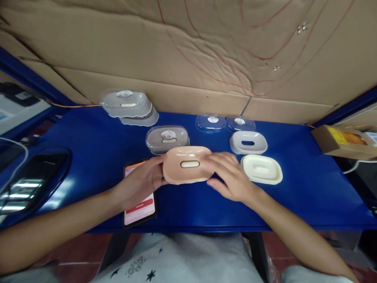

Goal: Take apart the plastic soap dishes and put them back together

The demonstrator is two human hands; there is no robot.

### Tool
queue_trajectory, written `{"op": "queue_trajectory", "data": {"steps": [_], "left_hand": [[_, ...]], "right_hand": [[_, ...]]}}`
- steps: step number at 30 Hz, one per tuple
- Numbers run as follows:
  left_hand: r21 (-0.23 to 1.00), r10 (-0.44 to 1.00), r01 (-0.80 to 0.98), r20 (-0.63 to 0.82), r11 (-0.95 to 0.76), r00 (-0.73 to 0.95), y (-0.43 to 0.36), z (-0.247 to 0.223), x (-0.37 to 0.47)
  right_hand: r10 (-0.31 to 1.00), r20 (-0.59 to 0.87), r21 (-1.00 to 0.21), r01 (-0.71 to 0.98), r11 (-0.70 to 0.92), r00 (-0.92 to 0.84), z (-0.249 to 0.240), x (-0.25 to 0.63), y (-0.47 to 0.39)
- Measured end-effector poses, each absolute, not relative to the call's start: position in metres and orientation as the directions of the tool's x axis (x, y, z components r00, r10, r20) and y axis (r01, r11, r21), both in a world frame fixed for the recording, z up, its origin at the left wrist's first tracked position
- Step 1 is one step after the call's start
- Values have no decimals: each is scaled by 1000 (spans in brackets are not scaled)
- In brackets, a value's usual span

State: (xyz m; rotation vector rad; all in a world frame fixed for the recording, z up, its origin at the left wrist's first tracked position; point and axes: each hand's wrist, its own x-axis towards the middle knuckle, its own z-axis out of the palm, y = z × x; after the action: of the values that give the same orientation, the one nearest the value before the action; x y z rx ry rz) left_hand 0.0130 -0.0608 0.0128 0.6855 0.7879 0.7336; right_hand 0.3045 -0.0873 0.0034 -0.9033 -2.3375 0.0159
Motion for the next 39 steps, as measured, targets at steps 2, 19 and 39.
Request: {"op": "queue_trajectory", "data": {"steps": [2, 19, 39], "left_hand": [[768, 791, -317, -371, 556, 487, -61, 12, 13], [780, 806, -320, -366, 538, 465, -64, 12, 14], [718, 689, -235, -441, 656, 576, -62, 5, 15]], "right_hand": [[710, 548, -252, 722, 645, -443, 2, 310, -75], [883, 266, 48, 920, 388, -386, -6, 299, -20], [902, 226, -276, 864, 421, -367, 20, 322, -40]]}}
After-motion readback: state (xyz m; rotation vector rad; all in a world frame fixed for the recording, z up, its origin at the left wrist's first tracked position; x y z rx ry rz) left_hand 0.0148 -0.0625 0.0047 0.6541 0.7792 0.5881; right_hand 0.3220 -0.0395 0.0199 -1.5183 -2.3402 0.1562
